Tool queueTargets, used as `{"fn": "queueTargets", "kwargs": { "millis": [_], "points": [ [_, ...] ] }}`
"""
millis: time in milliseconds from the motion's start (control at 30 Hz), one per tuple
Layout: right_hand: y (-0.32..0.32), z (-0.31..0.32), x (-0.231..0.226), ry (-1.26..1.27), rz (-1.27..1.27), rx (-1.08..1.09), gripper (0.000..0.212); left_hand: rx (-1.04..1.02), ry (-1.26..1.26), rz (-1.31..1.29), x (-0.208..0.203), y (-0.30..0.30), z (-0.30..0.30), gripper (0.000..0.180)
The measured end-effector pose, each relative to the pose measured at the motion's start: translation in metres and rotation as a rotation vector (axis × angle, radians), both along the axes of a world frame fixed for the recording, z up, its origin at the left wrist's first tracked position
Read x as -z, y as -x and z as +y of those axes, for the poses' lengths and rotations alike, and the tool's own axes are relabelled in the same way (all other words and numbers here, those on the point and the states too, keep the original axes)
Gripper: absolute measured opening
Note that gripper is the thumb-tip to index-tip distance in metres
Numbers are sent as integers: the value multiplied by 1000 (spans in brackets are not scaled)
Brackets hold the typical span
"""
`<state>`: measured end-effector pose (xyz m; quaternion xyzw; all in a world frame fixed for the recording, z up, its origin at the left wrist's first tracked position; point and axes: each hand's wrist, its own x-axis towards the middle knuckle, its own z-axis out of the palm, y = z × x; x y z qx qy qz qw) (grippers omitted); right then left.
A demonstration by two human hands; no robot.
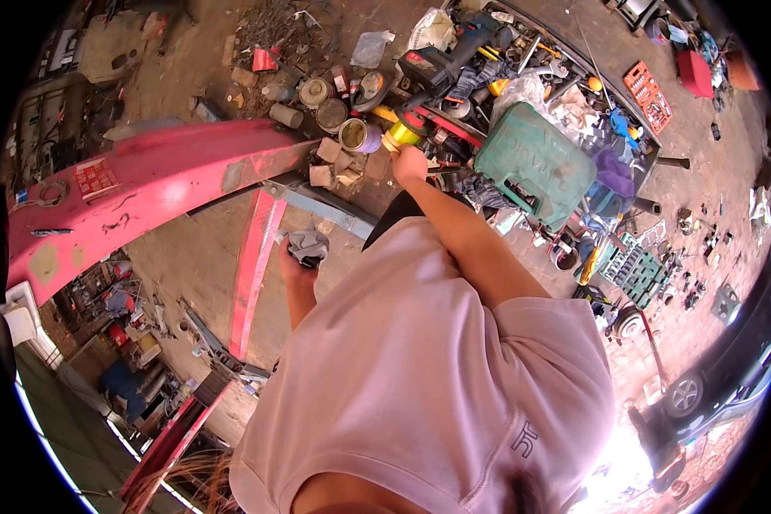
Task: The person wipes a small metal part with a cloth, then places it into a green tool case. They continue to pick up and wipe other small parts, placing them into the case. Finally, they pick up a plastic bag and walk across the workshop.
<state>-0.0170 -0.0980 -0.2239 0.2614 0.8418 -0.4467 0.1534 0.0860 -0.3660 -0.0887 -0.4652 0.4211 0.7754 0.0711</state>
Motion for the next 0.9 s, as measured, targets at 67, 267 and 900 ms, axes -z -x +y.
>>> {"fn": "queueTargets", "kwargs": {
  "millis": [67,267,900],
  "points": [
    [-3,3,-7,-38,-3,32,22,46,-15,5,5,12,0,30],
    [-4,-1,-8,-144,9,-4,20,289,-82,12,25,69,17,29],
    [-10,137,-87,12,459,475,10,848,151,-270,192,157,153,29]
  ]
}}
